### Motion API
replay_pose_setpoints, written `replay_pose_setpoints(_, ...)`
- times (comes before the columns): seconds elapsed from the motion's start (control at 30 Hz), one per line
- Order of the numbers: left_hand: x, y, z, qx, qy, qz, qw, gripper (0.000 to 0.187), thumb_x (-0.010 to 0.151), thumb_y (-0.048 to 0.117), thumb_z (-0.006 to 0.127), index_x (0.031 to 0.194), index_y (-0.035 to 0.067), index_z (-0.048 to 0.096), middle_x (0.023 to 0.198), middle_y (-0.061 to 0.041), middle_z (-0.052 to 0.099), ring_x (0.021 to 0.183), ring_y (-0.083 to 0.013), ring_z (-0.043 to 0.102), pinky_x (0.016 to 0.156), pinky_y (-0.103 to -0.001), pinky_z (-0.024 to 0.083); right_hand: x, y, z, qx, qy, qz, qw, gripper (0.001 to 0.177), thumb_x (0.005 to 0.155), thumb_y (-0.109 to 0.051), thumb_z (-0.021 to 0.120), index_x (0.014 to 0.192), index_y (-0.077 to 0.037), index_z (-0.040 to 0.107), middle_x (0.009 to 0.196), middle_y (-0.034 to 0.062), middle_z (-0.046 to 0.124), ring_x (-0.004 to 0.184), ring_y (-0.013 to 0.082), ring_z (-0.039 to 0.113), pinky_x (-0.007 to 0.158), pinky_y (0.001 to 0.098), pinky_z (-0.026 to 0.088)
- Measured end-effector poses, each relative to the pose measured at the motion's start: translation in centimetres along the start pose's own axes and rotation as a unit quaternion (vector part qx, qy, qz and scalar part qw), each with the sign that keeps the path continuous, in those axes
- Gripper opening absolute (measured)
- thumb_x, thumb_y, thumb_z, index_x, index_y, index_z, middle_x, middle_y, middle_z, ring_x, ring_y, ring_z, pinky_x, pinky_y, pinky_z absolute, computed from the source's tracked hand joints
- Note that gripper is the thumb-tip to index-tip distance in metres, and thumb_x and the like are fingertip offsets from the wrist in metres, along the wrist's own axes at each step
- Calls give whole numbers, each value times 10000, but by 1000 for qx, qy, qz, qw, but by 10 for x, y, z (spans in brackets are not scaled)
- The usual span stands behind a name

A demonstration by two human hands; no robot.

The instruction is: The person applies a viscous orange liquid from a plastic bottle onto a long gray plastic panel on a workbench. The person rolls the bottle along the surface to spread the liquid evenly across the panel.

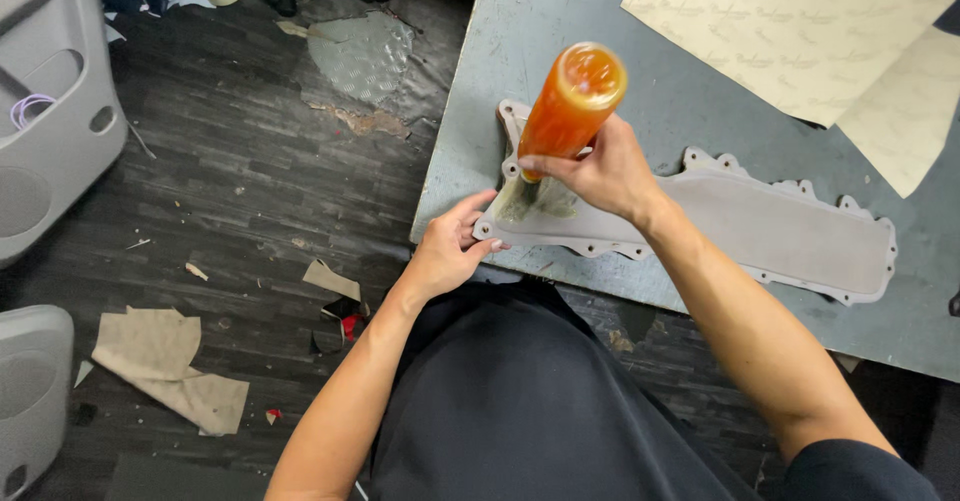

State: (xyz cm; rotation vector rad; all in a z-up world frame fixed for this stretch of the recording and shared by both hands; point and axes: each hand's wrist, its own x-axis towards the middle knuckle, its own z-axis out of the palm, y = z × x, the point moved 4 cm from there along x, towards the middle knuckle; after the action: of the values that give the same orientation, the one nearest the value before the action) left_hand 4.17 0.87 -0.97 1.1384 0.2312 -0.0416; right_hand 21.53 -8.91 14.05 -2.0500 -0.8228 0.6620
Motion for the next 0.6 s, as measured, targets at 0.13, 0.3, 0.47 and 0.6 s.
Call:
replay_pose_setpoints(0.13,-3,3,-1,-19,-13,30,999,584,911,-152,636,1463,-61,466,1245,-173,707,1082,-193,717,955,-318,592,18,6,14,-54,-10,0,998,378,839,-181,876,1142,-24,714,1016,77,778,882,157,744,798,338,615)
replay_pose_setpoints(0.3,2,0,2,-5,-12,26,1000,561,907,-166,622,1442,-76,479,1248,-176,707,1072,-212,735,949,-322,592,28,-1,10,-27,2,-48,998,344,889,-198,869,1138,-32,699,1030,76,783,921,141,743,825,332,628)
replay_pose_setpoints(0.47,-2,-2,2,-15,8,42,999,572,907,-169,610,1452,-78,461,1291,-175,685,1111,-203,712,962,-323,600,16,-7,15,-67,-41,-23,997,507,821,-168,877,1272,-43,683,1046,96,777,884,182,723,787,363,604)
replay_pose_setpoints(0.6,-1,-1,3,-8,10,31,999,567,904,-177,613,1446,-86,473,1300,-183,685,1103,-217,720,961,-327,591,27,-4,15,-92,-47,-23,994,512,822,-213,897,1236,-35,654,1086,107,773,955,197,752,847,374,611)
